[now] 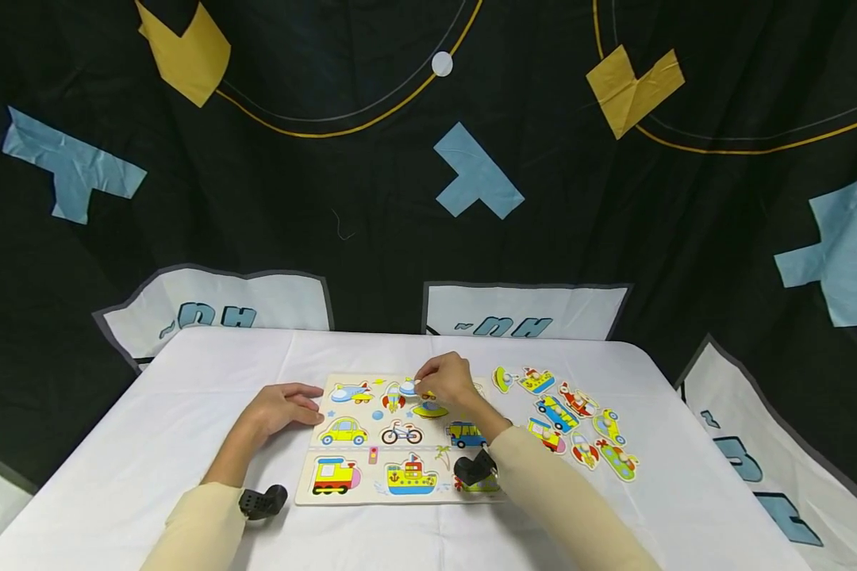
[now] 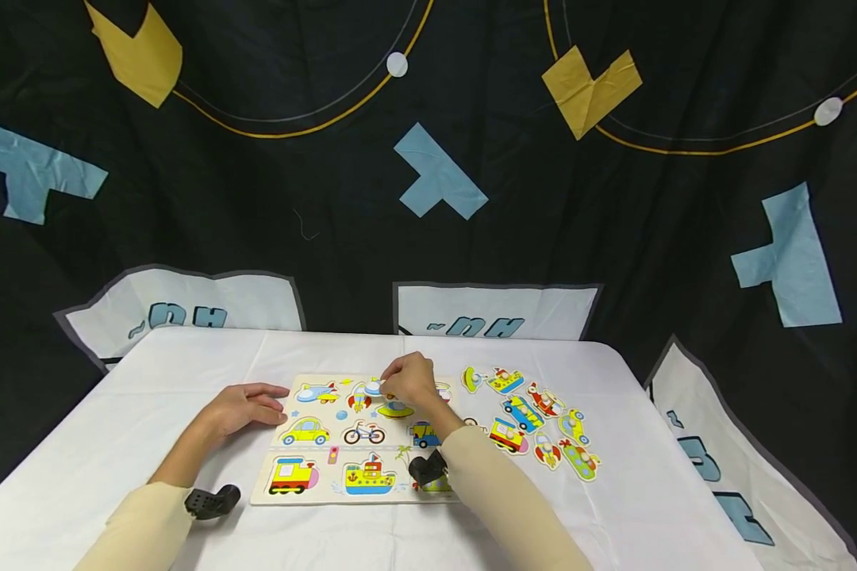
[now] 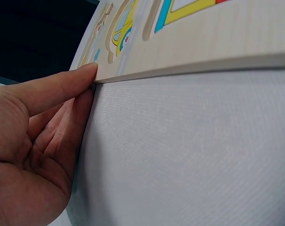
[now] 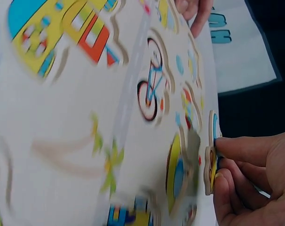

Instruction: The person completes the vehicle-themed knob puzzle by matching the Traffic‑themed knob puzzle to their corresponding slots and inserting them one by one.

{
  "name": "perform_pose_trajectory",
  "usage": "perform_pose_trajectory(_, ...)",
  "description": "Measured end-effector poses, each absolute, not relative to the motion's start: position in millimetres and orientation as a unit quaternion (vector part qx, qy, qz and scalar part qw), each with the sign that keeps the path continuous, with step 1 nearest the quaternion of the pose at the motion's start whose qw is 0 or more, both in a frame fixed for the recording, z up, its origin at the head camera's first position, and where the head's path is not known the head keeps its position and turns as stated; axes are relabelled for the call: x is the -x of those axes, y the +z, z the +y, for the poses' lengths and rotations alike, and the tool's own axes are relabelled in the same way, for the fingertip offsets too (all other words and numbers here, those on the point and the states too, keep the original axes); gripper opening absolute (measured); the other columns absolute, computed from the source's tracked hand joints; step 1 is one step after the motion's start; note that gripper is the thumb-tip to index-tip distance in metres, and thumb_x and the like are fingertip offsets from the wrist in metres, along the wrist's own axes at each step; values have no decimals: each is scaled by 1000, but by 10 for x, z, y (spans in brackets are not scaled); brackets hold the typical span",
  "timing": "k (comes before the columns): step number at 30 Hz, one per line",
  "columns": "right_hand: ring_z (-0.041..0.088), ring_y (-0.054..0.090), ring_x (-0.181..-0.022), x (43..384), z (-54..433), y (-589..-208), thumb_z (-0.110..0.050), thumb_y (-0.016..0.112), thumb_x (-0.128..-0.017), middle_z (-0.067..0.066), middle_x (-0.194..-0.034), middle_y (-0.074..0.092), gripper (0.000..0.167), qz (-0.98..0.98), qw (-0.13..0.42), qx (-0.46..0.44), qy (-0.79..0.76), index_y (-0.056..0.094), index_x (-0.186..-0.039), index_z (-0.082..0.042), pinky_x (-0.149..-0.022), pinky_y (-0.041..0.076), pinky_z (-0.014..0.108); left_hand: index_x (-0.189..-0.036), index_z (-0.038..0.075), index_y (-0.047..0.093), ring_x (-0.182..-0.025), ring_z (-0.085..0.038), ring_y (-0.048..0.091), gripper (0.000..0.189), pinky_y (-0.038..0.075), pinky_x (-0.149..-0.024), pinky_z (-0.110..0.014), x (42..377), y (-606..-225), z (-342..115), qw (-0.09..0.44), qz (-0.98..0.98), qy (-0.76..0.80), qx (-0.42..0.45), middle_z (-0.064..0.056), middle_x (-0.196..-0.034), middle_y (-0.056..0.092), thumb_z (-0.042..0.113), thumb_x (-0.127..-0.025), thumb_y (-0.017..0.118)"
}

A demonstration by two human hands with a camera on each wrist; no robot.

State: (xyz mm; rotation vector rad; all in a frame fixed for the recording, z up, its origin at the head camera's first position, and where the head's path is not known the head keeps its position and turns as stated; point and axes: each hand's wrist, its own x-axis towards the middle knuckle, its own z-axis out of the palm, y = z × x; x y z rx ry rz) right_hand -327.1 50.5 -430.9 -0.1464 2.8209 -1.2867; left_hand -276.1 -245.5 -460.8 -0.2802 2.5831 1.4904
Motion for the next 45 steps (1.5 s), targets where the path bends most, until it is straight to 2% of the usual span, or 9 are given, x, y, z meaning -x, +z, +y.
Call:
perform_pose_trajectory(7, 15, 60, -82, 3252, 237, -4289, -10, 85, -77, 0, -75, 75, 6, 909, 4, 71, -411, 79, -79, -10, -67, 48, 28, -131, 6, 66, -94, -20, 67, 60, 44, -97, -50, 2762, -4601, -2475, 77, 863, 489, 99, -1, -89, 77, 16, -76, 86)
perform_pose_trajectory(16, 11, 57, -81, 3213, -73, -4346, -8, 84, -76, -3, -70, 72, 6, 903, 0, 73, -424, 79, -76, -11, -67, 45, 23, -132, 7, 65, -99, -23, 68, 59, 44, -96, -49, 2751, -4602, -2502, 82, 864, 485, 103, -3, -92, 78, 17, -78, 84)
perform_pose_trajectory(23, 11, 55, -81, 3213, -208, -4411, -7, 84, -73, -4, -66, 71, 9, 904, -27, 82, -419, 77, -70, -13, -73, 44, 24, -132, 5, 65, -96, -20, 68, 60, 44, -97, -50, 2741, -4574, -2494, 76, 862, 493, 90, -3, -92, 78, 16, -76, 85)
perform_pose_trajectory(30, 11, 51, -86, 3203, -329, -4457, -8, 84, -75, -6, -66, 70, 9, 900, -17, 59, -432, 78, -71, -14, -83, 43, 28, -131, 4, 65, -95, -19, 68, 59, 45, -96, -48, 2739, -4559, -2468, 77, 860, 498, 83, -4, -93, 78, 15, -76, 85)
perform_pose_trajectory(37, 11, 54, -86, 3203, -466, -4524, -11, 85, -77, -7, -69, 72, 4, 898, -19, 47, -437, 82, -78, -14, -77, 44, 26, -131, 4, 65, -94, -18, 68, 60, 44, -99, -51, 2730, -4579, -2465, 78, 859, 498, 86, -3, -93, 78, 14, -76, 85)
perform_pose_trajectory(41, 12, 54, -91, 3184, -529, -4538, -13, 85, -77, -8, -69, 72, 5, 895, -19, 39, -444, 83, -80, -16, -84, 43, 28, -132, 4, 65, -93, -18, 68, 61, 44, -99, -52, 2724, -4587, -2470, 80, 857, 502, 86, -3, -93, 78, 14, -76, 86)
perform_pose_trajectory(45, 12, 54, -92, 3170, -561, -4542, -12, 86, -78, -8, -67, 72, 5, 891, -19, 31, -452, 83, -80, -16, -84, 43, 28, -132, 4, 65, -92, -16, 68, 60, 44, -99, -52, 2736, -4597, -2463, 80, 856, 504, 85, -2, -92, 77, 14, -76, 85)
